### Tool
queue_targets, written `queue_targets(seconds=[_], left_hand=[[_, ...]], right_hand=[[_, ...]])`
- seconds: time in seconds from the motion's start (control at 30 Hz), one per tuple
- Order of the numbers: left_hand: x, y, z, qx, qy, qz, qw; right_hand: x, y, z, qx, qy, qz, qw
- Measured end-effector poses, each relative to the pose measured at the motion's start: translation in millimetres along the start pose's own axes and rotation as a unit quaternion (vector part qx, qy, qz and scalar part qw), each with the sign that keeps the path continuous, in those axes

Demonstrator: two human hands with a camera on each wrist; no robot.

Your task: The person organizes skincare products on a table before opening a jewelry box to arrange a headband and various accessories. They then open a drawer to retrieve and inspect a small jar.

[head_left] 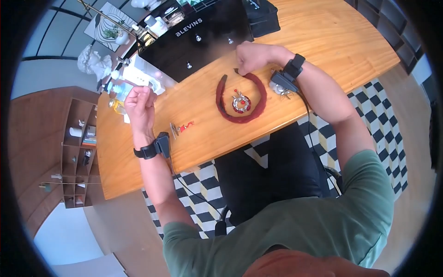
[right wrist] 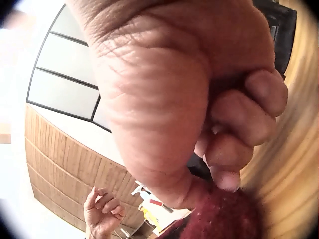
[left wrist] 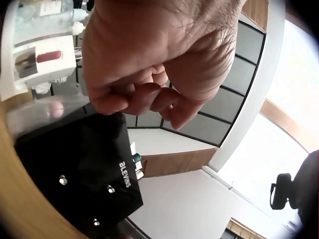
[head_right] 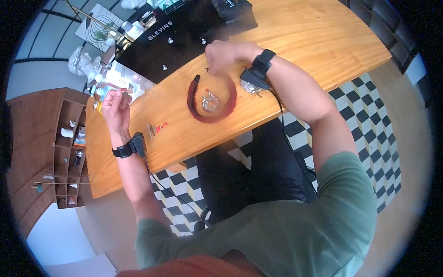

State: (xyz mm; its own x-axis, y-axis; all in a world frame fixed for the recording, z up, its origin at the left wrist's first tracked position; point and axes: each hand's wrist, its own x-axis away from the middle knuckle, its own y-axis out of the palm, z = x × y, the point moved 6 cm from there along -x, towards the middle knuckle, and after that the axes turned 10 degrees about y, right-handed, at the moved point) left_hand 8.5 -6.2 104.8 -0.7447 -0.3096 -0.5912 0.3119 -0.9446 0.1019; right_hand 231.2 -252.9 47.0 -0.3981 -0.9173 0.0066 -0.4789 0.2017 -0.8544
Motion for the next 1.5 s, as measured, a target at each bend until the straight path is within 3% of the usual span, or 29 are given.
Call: queue_targets(seconds=[0.07,0.13,0.2,0.3,0.37,0.47,0.57,0.77,0.9,0.97,1.3,1.5], left_hand=[[-3.3,24.3,3.1,-0.006,-0.007,0.006,1.0],[-4.4,53.1,-8.6,0.065,-0.086,-0.036,0.994],[-0.3,83.5,-26.4,0.101,-0.173,-0.001,0.98],[3.9,105.1,-56.2,0.112,-0.228,0.019,0.967],[5.5,105.8,-70.5,0.117,-0.231,0.025,0.966],[6.5,102.0,-84.9,0.135,-0.226,0.018,0.964],[14.2,99.2,-90.0,0.126,-0.23,0.027,0.965],[28.4,104.1,-103.0,0.069,-0.248,-0.017,0.966],[29.6,103.5,-104.2,0.07,-0.251,-0.042,0.964],[31.4,99.9,-109.0,0.085,-0.25,-0.052,0.963],[34.0,101.7,-110.9,0.116,-0.251,-0.102,0.955],[31.9,107.7,-97.3,0.121,-0.209,-0.128,0.962]], right_hand=[[-0.5,-0.3,2.3,-0.001,-0.004,0.011,1.0],[0.1,-0.4,1.7,0.001,0.009,0.026,1.0],[-0.2,0.9,-0.1,0.001,0.006,0.032,0.999],[-3.2,2.2,0.1,-0.023,-0.026,0.063,0.997],[-5.3,-1.6,0.8,-0.047,-0.057,0.089,0.993],[8.3,-7.9,-25.0,-0.08,-0.081,0.065,0.991],[19.2,5.8,-48.1,-0.108,-0.088,-0.061,0.988],[25.9,18.3,-66.6,-0.006,-0.054,-0.133,0.99],[27.4,19.3,-69.3,-0.009,-0.048,-0.158,0.986],[26.2,20.9,-68.3,-0.006,-0.077,-0.147,0.986],[19.1,20.7,-52.2,-0.062,-0.044,-0.131,0.988],[9.7,13.6,-41.3,-0.263,-0.022,-0.054,0.963]])
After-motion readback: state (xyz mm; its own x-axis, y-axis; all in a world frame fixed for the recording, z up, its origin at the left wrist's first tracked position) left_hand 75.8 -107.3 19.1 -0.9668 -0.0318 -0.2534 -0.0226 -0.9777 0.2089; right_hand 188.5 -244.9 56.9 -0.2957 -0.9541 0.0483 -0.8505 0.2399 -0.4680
